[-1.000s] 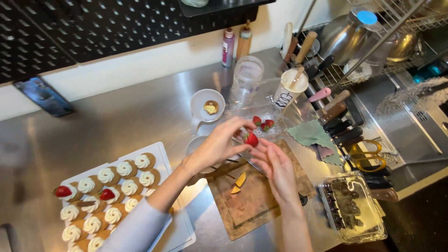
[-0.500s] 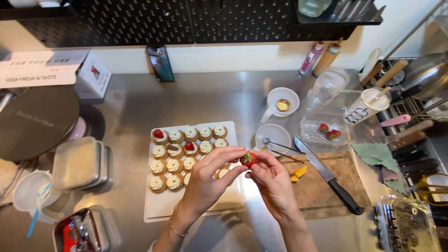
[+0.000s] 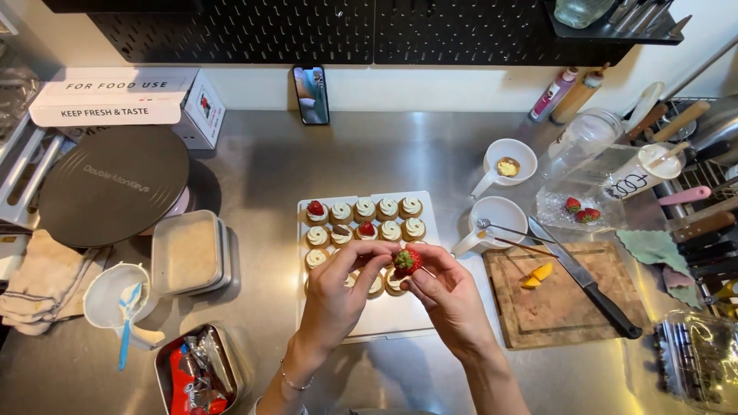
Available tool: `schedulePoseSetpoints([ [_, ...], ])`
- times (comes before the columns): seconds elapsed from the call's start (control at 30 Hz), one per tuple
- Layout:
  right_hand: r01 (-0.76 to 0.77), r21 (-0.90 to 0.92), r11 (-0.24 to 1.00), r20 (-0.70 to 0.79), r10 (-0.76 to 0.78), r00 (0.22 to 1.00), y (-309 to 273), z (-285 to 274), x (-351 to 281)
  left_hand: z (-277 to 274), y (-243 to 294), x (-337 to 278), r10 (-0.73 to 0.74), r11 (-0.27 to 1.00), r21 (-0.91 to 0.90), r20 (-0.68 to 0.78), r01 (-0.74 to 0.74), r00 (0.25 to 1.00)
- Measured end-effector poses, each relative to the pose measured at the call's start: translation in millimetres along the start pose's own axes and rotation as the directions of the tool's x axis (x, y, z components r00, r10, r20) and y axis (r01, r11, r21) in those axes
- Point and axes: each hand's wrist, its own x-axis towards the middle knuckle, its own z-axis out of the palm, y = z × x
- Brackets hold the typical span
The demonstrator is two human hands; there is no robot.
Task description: A person prepares fresh strawberries by trimming them and then carefully places them on top of a tray of frosted cupcakes.
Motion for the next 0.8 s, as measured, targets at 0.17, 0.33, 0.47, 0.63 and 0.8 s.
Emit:
schedulePoseSetpoints([
  [0.17,-0.028,0.039,0.999,0.019,0.027,0.999,19,32,-6,-38,6,-11,-0.061,0.998,-0.029,-0.009,0.061,0.998],
  [0.33,0.05,-0.034,0.998,0.041,-0.049,0.998,36,80,-16,-77,2,-24,0.017,1.0,0.027,-0.086,-0.015,0.996],
  [0.47,0.065,-0.057,0.996,0.016,-0.064,0.998,59,111,-21,-114,-6,-39,0.008,0.999,0.038,-0.085,-0.005,0.996],
  [0.63,0.089,-0.113,0.99,0.044,-0.084,0.995,89,150,-21,-159,-15,-57,-0.032,0.999,0.034,-0.055,0.034,0.998],
  [0.8,0.017,-0.183,0.983,0.039,-0.01,0.999,104,186,-20,-190,-31,-68,-0.059,0.995,0.074,-0.082,0.065,0.995],
])
